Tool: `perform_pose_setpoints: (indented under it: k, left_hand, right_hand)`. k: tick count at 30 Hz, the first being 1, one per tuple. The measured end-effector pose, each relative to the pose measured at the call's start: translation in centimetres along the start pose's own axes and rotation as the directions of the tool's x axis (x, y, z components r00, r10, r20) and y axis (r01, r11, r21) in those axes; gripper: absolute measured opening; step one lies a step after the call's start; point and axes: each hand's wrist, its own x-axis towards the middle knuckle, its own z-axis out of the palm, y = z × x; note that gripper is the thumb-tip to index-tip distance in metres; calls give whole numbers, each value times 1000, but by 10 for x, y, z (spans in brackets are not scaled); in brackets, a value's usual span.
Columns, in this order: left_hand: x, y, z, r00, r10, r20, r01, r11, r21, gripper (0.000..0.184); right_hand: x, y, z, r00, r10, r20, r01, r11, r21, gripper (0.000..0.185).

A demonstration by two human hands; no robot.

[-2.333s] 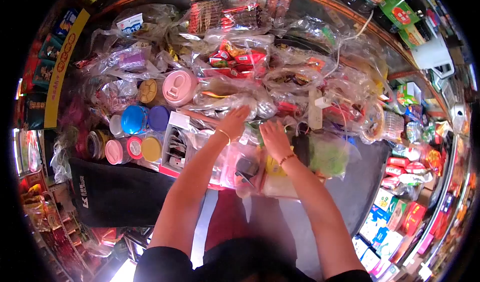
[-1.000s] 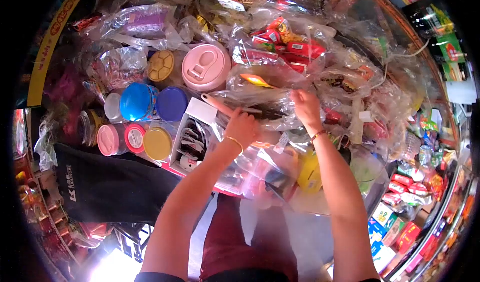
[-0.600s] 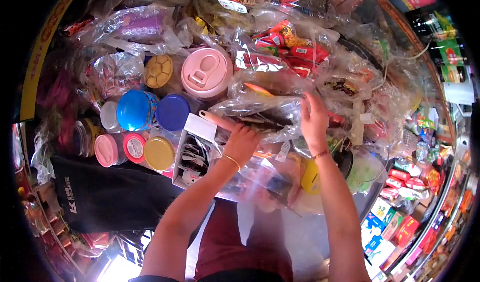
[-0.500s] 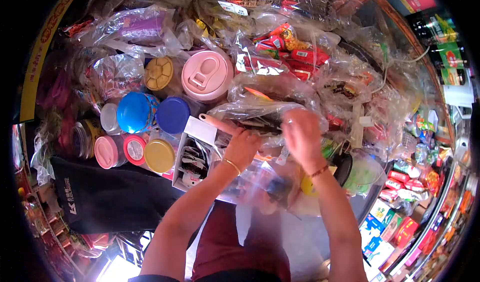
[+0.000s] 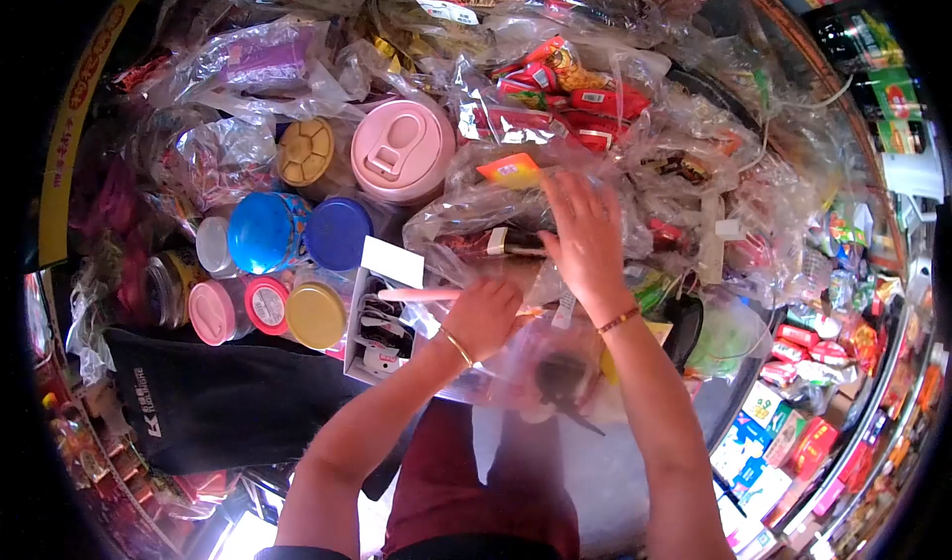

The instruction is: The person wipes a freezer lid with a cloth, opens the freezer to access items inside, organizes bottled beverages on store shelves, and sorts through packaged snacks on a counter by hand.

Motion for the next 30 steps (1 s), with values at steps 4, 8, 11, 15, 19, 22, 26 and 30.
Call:
perform_pose_setpoints:
  k: [4, 8, 11, 15, 19, 22, 26, 30]
  left_hand:
    - [4, -10, -13, 996, 82, 19, -82, 996, 26, 44]
    - [25, -31, -51, 885, -63, -461, 145, 979, 145, 48]
    - [30, -51, -51, 845, -397, -359, 453, 887, 84, 39]
    - [20, -85, -22, 918, -368, -147, 392, 897, 204, 17]
    - [10, -122, -25, 919, -394, -38, 272, 699, -662, 20]
    - [24, -133, -41, 946, -247, 211, 324, 692, -645, 27]
    - [44, -120, -52, 861, -508, 6, 492, 830, -262, 27]
    - [45, -87, -49, 892, 76, -445, -19, 991, 131, 24]
  right_hand:
    - [-32, 7, 2, 978, 194, 81, -191, 980, -50, 81]
    - [-68, 6, 18, 908, 418, -17, -400, 881, 252, 77]
    - [-72, 6, 28, 793, 595, -133, -533, 782, 322, 75]
    - [-79, 18, 47, 733, 671, -117, -593, 713, 373, 47]
    - [-123, 28, 88, 321, 819, 476, -40, -490, 871, 20]
    - [-151, 41, 124, 503, 532, 682, -46, -771, 635, 16]
    - [-117, 44, 76, 639, 723, 262, -670, 356, 652, 20]
    - [-105, 38, 34, 835, 549, 38, -521, 767, 374, 23]
